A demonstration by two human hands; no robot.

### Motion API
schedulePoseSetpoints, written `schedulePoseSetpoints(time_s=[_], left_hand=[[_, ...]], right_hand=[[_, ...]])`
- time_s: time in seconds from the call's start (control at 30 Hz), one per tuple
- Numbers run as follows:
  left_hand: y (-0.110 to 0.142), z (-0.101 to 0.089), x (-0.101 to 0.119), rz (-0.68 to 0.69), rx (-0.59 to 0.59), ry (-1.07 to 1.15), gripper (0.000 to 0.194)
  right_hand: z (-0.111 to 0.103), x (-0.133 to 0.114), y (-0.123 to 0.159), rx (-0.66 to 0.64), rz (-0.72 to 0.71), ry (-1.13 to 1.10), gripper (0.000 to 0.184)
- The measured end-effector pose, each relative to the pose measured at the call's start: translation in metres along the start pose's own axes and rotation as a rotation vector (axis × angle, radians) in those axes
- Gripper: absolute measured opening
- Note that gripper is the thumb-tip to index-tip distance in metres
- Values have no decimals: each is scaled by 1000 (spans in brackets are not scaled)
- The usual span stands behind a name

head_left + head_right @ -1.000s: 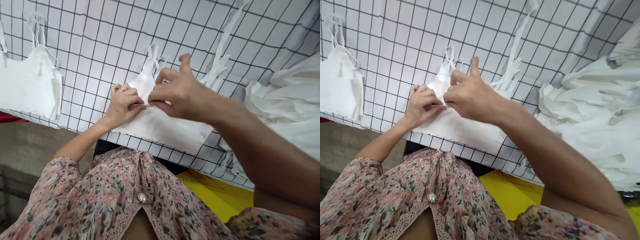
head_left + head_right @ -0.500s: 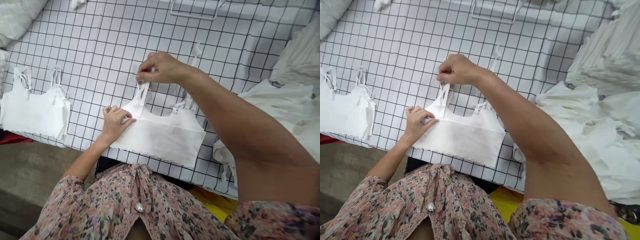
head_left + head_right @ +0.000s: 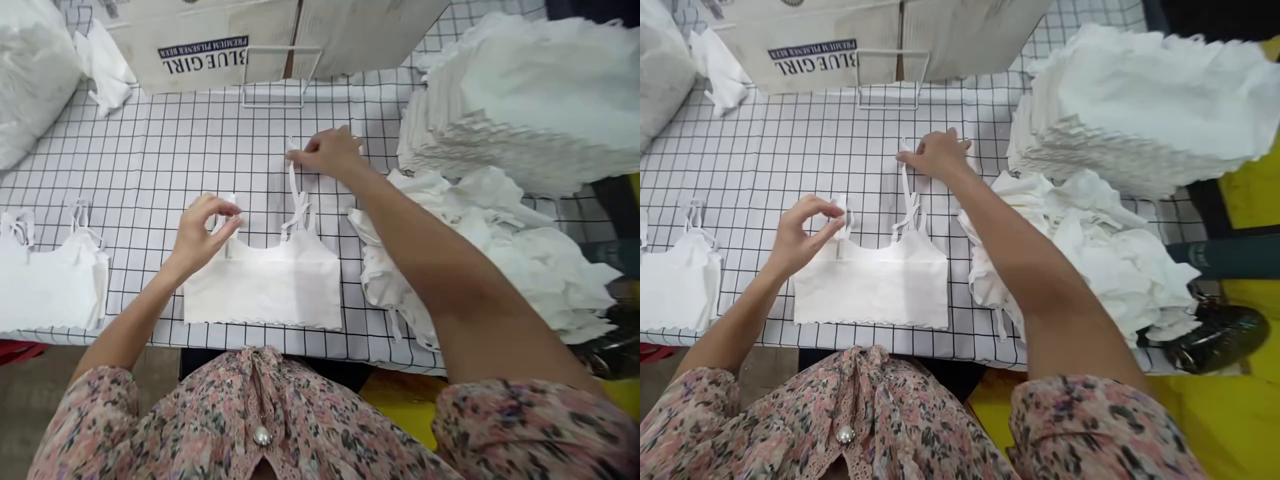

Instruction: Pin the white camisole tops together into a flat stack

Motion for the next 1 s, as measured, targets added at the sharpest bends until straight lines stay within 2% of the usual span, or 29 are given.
schedulePoseSetpoints(time_s=[0.07,0.13,0.23,0.37,0.47,0.57,0.63,0.8,0.93,1.0], left_hand=[[-30,20,-4,-63,-70,68,5],[-54,35,-13,-158,-122,134,6],[-79,44,-25,-296,-134,241,12],[-94,59,-24,-360,-123,435,29],[-95,90,-13,-385,-157,553,27],[-89,118,0,-402,-111,620,12],[-83,128,7,-396,-101,626,17],[-71,130,11,-382,-112,573,17],[-69,129,4,-399,-133,546,15],[-69,125,4,-412,-113,528,15]], right_hand=[[16,-18,-11,-32,90,82,45],[23,-35,-21,-53,99,17,41],[16,-43,-22,-54,0,-362,34],[-16,-33,10,-31,-152,-942,22],[-34,-29,41,-32,-210,-1177,29],[-36,-24,64,-43,-196,-1288,36],[-35,-18,72,-17,-163,-1332,41],[-38,3,82,77,-65,-1445,48],[-45,3,91,115,-119,-1402,43],[-48,2,100,202,-149,-1356,38]])
Point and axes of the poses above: each hand's wrist, its own y-axis away from the middle knuckle, its own z-axis out of the palm, x = y × z, the point moved 5 cm from there along -y, towards the middle knuckle, and after that the axes turned 8 degrees about y, right-handed, at the moved point
